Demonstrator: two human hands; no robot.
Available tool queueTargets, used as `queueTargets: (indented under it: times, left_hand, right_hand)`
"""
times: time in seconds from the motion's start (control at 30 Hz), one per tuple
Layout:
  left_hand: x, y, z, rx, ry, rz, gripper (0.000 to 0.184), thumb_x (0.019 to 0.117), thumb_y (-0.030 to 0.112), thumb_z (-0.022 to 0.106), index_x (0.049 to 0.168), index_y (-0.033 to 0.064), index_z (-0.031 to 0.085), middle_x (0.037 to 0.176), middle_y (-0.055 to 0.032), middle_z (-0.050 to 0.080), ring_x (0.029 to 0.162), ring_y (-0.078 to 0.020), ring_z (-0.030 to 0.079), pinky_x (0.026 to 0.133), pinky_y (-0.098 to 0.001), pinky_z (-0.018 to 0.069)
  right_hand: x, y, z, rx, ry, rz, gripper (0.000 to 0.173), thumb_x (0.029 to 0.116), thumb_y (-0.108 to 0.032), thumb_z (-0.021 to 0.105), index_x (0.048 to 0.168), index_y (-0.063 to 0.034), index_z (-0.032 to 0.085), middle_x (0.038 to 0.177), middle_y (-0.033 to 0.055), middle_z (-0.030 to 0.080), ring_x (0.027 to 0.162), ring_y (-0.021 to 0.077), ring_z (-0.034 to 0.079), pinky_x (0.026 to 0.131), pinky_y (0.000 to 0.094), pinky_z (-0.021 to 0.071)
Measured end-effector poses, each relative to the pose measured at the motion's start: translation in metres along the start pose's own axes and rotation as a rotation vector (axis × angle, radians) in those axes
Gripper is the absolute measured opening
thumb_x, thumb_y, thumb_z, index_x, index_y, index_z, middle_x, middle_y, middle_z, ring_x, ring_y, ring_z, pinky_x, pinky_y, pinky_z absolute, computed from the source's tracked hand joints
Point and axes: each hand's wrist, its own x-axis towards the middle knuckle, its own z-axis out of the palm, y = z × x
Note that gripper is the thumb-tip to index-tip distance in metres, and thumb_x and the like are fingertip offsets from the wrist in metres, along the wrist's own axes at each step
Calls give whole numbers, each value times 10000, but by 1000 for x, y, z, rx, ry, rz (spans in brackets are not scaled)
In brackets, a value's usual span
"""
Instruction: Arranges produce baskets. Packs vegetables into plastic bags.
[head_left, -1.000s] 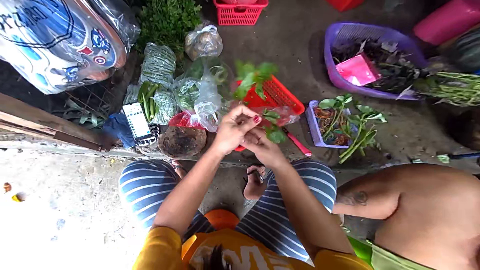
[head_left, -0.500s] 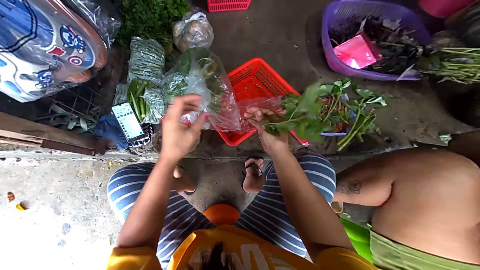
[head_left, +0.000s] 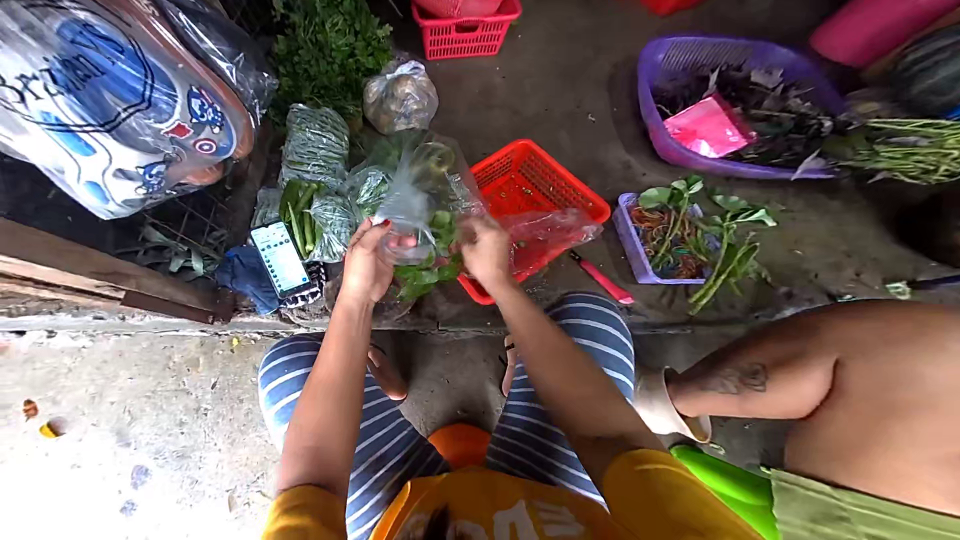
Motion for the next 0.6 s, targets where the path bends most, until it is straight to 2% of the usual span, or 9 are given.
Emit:
queueTargets:
  times: [0.07, 0.13, 0.17, 0.27, 0.33, 0.4, 0.47, 0.53, 0.6]
  left_hand:
    - [-1, 5, -9, -106, -77, 11, 195, 1036, 106, 393, 947, 176, 552, 616, 65, 533, 560, -85, 564, 672, -311, 581]
    - [-2, 9, -13, 49, -115, 66, 171, 994, 24, 460, 945, 159, 554, 613, 72, 524, 507, -44, 511, 541, -227, 517]
    - [-1, 10, -13, 182, -111, 102, 146, 976, -5, 511, 952, 134, 549, 669, 52, 571, 534, -47, 536, 534, -223, 515]
    - [12, 20, -7, 449, -107, 227, 93, 939, 5, 578, 962, 92, 552, 822, 34, 628, 699, -54, 615, 666, -260, 558]
    - [30, 39, 3, 483, -113, 311, 81, 945, 16, 561, 995, 79, 548, 917, 16, 625, 821, -73, 621, 778, -303, 558]
    - [49, 63, 19, 469, -120, 364, 99, 975, 20, 526, 1071, 42, 528, 992, -42, 666, 886, -123, 662, 813, -339, 569]
    - [69, 90, 42, 450, -122, 383, 105, 998, 12, 494, 1100, 37, 496, 952, -59, 673, 837, -154, 689, 781, -347, 591]
    - [90, 113, 65, 492, -131, 381, 110, 982, -6, 497, 1059, 65, 464, 865, -21, 603, 712, -126, 649, 706, -322, 605]
    - [113, 129, 93, 659, -151, 378, 95, 981, 38, 566, 1011, 94, 495, 784, 32, 525, 566, -43, 492, 544, -209, 476]
  right_hand:
    - [14, 1, -19, 12, 39, 21, 270, 966, -59, 593, 1199, 47, 680, 1184, 262, 675, 1107, 416, 660, 969, 602, 513]
    - [29, -6, -42, 25, 122, -9, 278, 978, -36, 552, 1213, 69, 659, 1156, 275, 679, 1077, 412, 668, 957, 580, 514]
    - [36, -9, -54, 28, 153, -41, 276, 984, -29, 539, 1212, 77, 651, 1144, 275, 678, 1066, 403, 667, 957, 560, 513]
    - [55, -19, -89, 17, 212, -163, 274, 962, -21, 539, 1194, 81, 644, 1096, 261, 687, 1017, 357, 681, 926, 512, 528]
    - [64, -29, -109, 30, 216, -200, 268, 939, -7, 554, 1178, 72, 647, 1104, 236, 690, 1020, 304, 681, 925, 461, 532]
    - [67, -32, -117, 58, 208, -208, 254, 919, 8, 555, 1146, 71, 649, 1084, 225, 685, 981, 268, 667, 893, 428, 523]
    - [70, -24, -118, 91, 188, -210, 262, 922, -5, 553, 1158, 54, 649, 1049, 187, 687, 921, 207, 666, 850, 389, 539]
    - [67, -9, -117, 119, 153, -211, 261, 918, -2, 564, 1158, 44, 655, 1040, 161, 702, 909, 165, 672, 845, 359, 546]
    - [65, 8, -117, 125, 101, -200, 246, 906, 9, 592, 1140, 61, 646, 984, 175, 680, 825, 184, 633, 773, 378, 530]
